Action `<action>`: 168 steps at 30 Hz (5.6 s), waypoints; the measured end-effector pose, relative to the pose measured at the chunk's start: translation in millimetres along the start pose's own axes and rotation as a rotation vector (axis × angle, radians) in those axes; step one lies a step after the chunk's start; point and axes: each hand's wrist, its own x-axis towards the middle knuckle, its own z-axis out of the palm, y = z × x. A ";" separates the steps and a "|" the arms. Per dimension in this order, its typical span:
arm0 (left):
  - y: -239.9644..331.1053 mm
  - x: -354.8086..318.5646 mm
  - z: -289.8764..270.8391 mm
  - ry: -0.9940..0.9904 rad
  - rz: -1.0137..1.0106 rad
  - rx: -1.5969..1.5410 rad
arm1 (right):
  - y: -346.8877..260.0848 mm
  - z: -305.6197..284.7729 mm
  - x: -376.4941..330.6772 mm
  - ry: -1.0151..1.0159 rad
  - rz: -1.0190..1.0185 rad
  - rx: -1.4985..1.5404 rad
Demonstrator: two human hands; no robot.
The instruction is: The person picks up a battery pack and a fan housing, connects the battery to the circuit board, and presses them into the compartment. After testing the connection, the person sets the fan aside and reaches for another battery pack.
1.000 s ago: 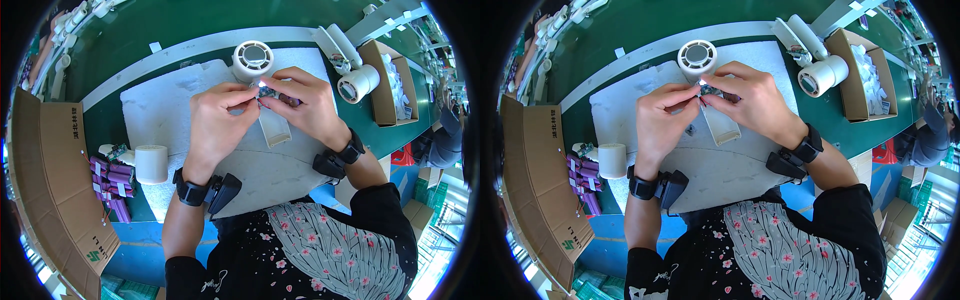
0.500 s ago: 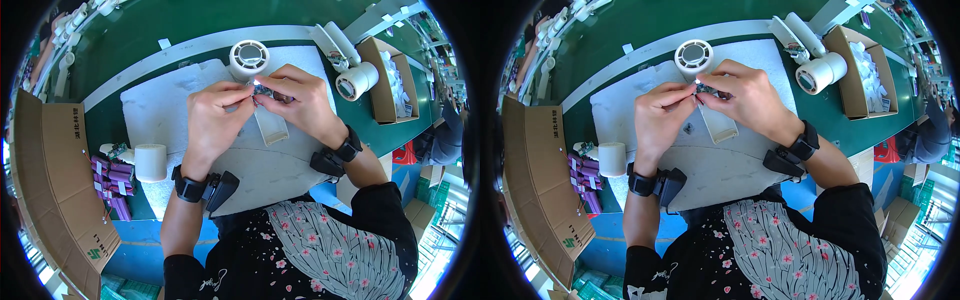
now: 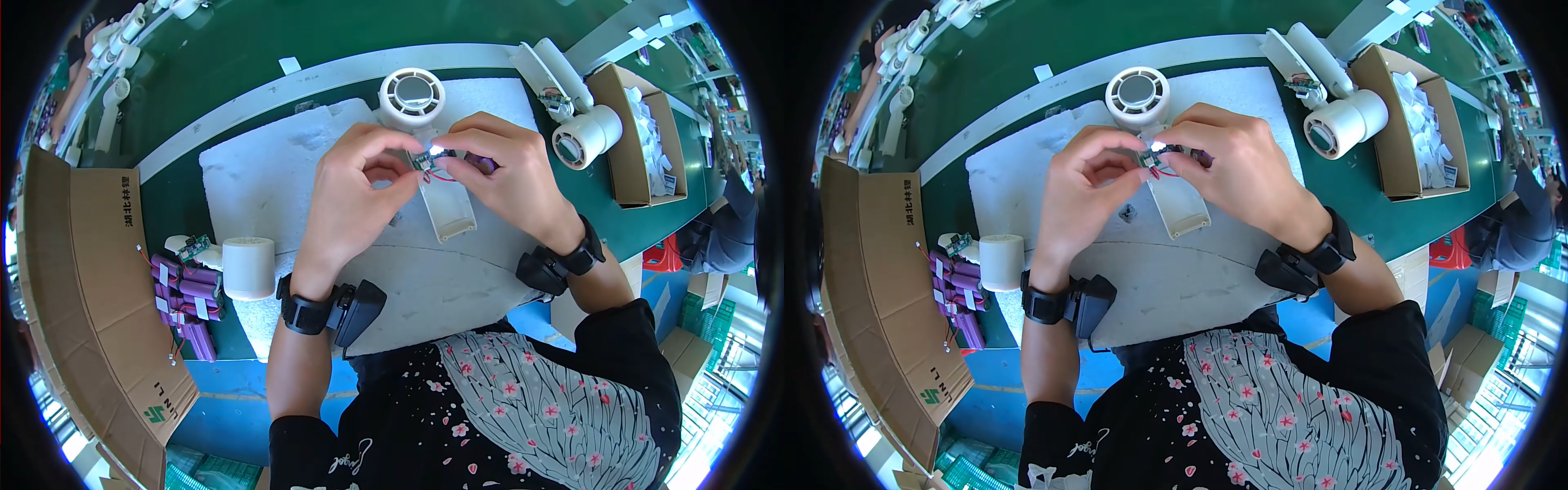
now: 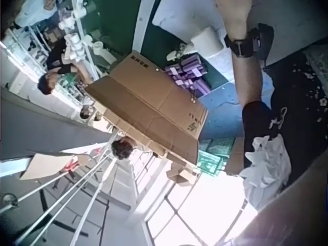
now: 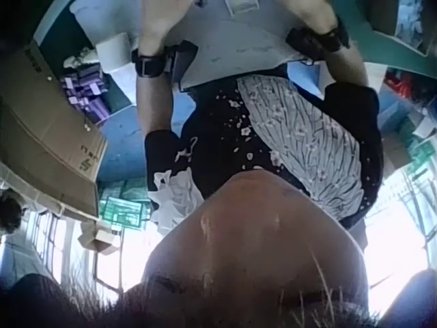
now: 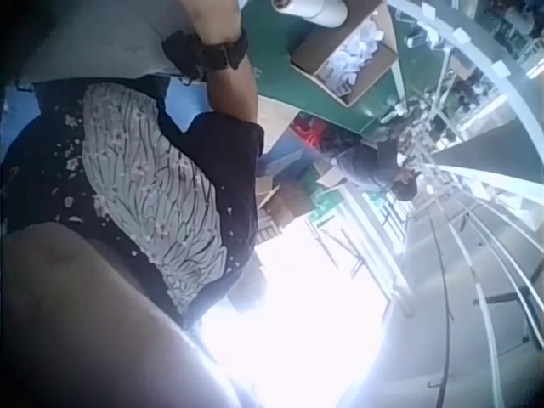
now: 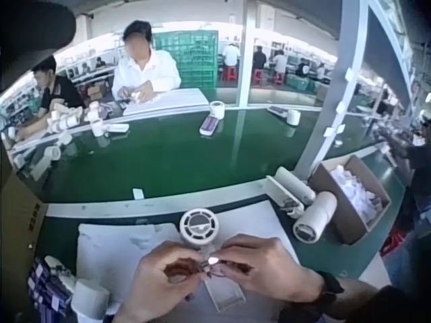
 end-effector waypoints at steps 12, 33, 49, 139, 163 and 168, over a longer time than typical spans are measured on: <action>2.4 2.4 3.8 -0.065 -0.142 -0.071 | 6.3 4.5 -2.4 0.020 -0.055 -0.076; 9.5 3.5 6.8 -0.065 0.015 0.247 | 5.5 3.3 -2.1 -0.017 0.169 -0.043; 0.6 2.7 -6.2 -0.057 0.018 0.099 | -8.3 -45.2 13.2 -0.501 0.362 0.219; -3.3 3.3 1.9 0.105 -0.019 0.090 | 16.5 -31.5 4.5 -0.598 0.347 0.510; 4.6 3.4 -0.3 0.029 0.118 0.382 | 18.8 -35.4 4.8 -0.617 0.441 0.829; 5.2 4.0 -3.5 -0.015 0.153 0.371 | 12.0 -22.9 -5.2 -0.540 0.340 0.703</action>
